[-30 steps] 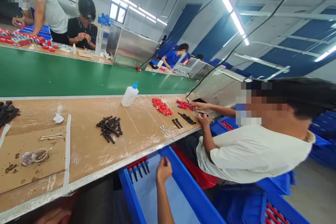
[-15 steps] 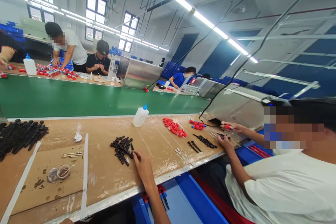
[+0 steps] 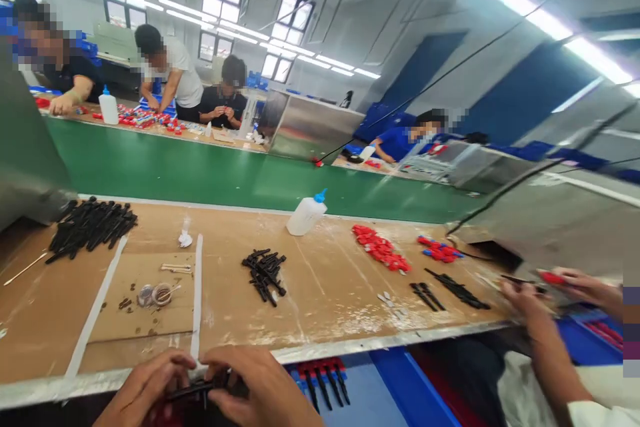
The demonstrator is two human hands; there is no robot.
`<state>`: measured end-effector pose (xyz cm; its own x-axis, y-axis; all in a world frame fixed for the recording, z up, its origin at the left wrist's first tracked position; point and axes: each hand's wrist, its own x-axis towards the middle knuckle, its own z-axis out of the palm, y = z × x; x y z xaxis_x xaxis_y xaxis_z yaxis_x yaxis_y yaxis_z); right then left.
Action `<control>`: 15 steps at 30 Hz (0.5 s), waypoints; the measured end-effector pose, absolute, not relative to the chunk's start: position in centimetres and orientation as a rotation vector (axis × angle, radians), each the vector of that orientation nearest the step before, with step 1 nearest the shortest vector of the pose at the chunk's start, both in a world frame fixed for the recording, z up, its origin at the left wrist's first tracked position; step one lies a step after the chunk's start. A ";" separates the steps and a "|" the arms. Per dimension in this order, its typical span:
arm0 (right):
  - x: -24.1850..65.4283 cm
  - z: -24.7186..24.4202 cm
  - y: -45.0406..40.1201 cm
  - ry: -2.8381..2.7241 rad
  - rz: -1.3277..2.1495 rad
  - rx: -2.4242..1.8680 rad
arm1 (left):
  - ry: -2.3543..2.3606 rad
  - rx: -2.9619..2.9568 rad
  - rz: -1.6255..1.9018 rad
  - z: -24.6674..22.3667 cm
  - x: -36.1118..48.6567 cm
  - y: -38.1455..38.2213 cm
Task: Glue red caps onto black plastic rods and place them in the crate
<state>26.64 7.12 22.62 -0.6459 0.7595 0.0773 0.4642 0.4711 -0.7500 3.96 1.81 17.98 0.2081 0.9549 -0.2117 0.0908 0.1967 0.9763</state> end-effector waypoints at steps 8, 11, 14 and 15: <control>20.6 20.0 10.6 -1.962 0.983 -1.094 | 1.102 0.817 1.069 17.7 2.7 1.3; 18.8 17.9 12.8 -1.728 0.976 -1.237 | 0.852 0.402 1.203 16.8 2.7 2.0; 16.9 17.1 13.6 -1.747 0.993 -1.242 | 0.671 0.215 1.239 16.6 2.5 2.9; 16.4 17.1 13.6 -1.763 0.991 -1.227 | 0.626 0.176 1.236 16.6 2.5 3.1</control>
